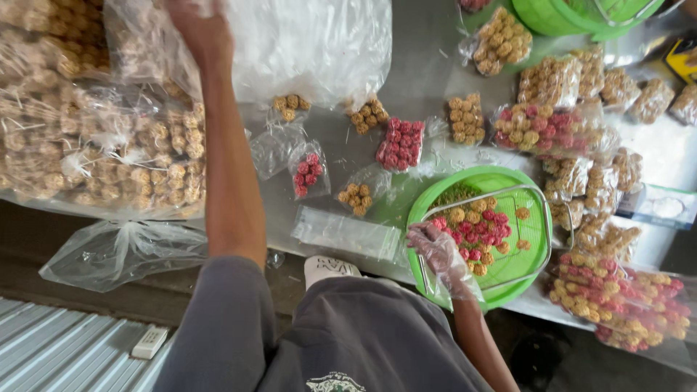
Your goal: The person scoops small round snack balls from a green strainer into clear plastic bags using a gloved hand. They place the filled bags on a metal table next to other packaged snacks. The person repeats this process for both yellow and red snack balls.
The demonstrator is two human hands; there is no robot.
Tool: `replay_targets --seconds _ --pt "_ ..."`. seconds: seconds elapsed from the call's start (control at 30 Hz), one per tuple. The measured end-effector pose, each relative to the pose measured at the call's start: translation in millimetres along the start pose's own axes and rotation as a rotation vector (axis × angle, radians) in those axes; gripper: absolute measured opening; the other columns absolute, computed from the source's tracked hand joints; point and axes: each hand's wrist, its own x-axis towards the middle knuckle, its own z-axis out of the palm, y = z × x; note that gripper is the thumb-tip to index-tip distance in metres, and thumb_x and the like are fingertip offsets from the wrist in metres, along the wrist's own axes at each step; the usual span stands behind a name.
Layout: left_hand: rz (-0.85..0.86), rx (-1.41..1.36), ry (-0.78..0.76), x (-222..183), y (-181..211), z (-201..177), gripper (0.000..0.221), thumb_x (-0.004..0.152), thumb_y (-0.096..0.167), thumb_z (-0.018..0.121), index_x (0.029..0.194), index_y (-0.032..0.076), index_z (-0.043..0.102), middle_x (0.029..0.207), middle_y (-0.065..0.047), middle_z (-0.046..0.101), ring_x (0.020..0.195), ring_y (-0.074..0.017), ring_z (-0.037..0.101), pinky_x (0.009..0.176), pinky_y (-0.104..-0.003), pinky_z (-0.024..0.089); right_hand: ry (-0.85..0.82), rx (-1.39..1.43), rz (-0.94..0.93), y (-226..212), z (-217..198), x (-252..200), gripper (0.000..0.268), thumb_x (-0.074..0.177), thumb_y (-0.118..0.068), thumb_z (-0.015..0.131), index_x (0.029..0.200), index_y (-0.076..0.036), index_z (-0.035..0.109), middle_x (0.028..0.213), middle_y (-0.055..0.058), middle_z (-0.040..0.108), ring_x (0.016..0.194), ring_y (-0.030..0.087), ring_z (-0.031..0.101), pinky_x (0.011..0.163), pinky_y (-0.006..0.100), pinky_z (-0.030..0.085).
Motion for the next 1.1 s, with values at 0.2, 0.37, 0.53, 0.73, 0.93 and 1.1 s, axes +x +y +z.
replay_targets --seconds 0.2,0.37,0.53,0.73,0.93,1.1 --pt "-0.524 0.053 -0.11 -196.2 62.2 -130.2 0.019 0.105 0.016 0.054 0.086 0.014 0.052 0.076 0.0 0.052 0.063 -0.0111 0.048 0.06 -0.028 0.044 0.141 0.092 0.15 10.6 -9.6 -9.6 0.034 0.093 -0.025 0.071 0.122 -0.007 0.069 0.106 0.008 0.076 0.088 0.018 0.071 0.075 0.03 0.056" --pt "-0.42 0.847 -0.903 -371.9 49.4 -178.7 0.102 0.048 0.061 0.099 0.12 -0.003 0.065 0.118 -0.032 0.062 0.107 -0.0555 0.062 0.08 -0.062 0.052 0.087 0.081 0.078 18.0 -17.9 -18.1 0.032 0.095 -0.025 0.071 0.12 -0.005 0.069 0.104 0.008 0.076 0.089 0.016 0.07 0.077 0.029 0.055" --pt "-0.898 0.69 -0.841 -422.9 27.9 -209.6 0.056 0.073 0.043 0.085 0.112 0.004 0.072 0.117 -0.022 0.072 0.109 -0.0413 0.065 0.093 -0.052 0.051 0.039 -0.046 -0.031 3.6 -18.4 -28.4 0.033 0.094 -0.026 0.071 0.118 -0.003 0.07 0.104 0.008 0.076 0.09 0.017 0.071 0.08 0.029 0.058" --pt "-0.607 0.505 -0.669 -392.7 9.6 -208.9 0.022 0.096 0.023 0.072 0.108 0.005 0.071 0.105 -0.022 0.069 0.098 -0.0423 0.064 0.086 -0.052 0.049 -0.008 0.045 -0.081 14.2 -23.1 -32.6 0.032 0.094 -0.023 0.07 0.117 -0.001 0.069 0.102 0.007 0.075 0.089 0.016 0.072 0.08 0.028 0.06" --pt "-0.39 0.577 -0.48 -368.4 15.0 -211.0 0.014 0.094 0.017 0.07 0.104 0.007 0.067 0.102 -0.014 0.066 0.107 -0.0367 0.061 0.095 -0.049 0.048 -0.018 -0.08 -0.192 33.2 -32.4 -32.2 0.029 0.094 -0.023 0.07 0.115 -0.003 0.07 0.096 0.003 0.075 0.084 0.012 0.071 0.074 0.027 0.058" --pt "-0.571 0.746 -0.532 -344.8 18.7 -207.1 0.055 0.078 0.036 0.089 0.107 -0.004 0.064 0.113 -0.023 0.063 0.111 -0.0422 0.057 0.092 -0.051 0.048 -0.04 -0.013 -0.2 41.6 -44.5 -29.9 0.031 0.095 -0.023 0.072 0.118 -0.003 0.071 0.093 0.003 0.072 0.082 0.011 0.066 0.07 0.025 0.053"
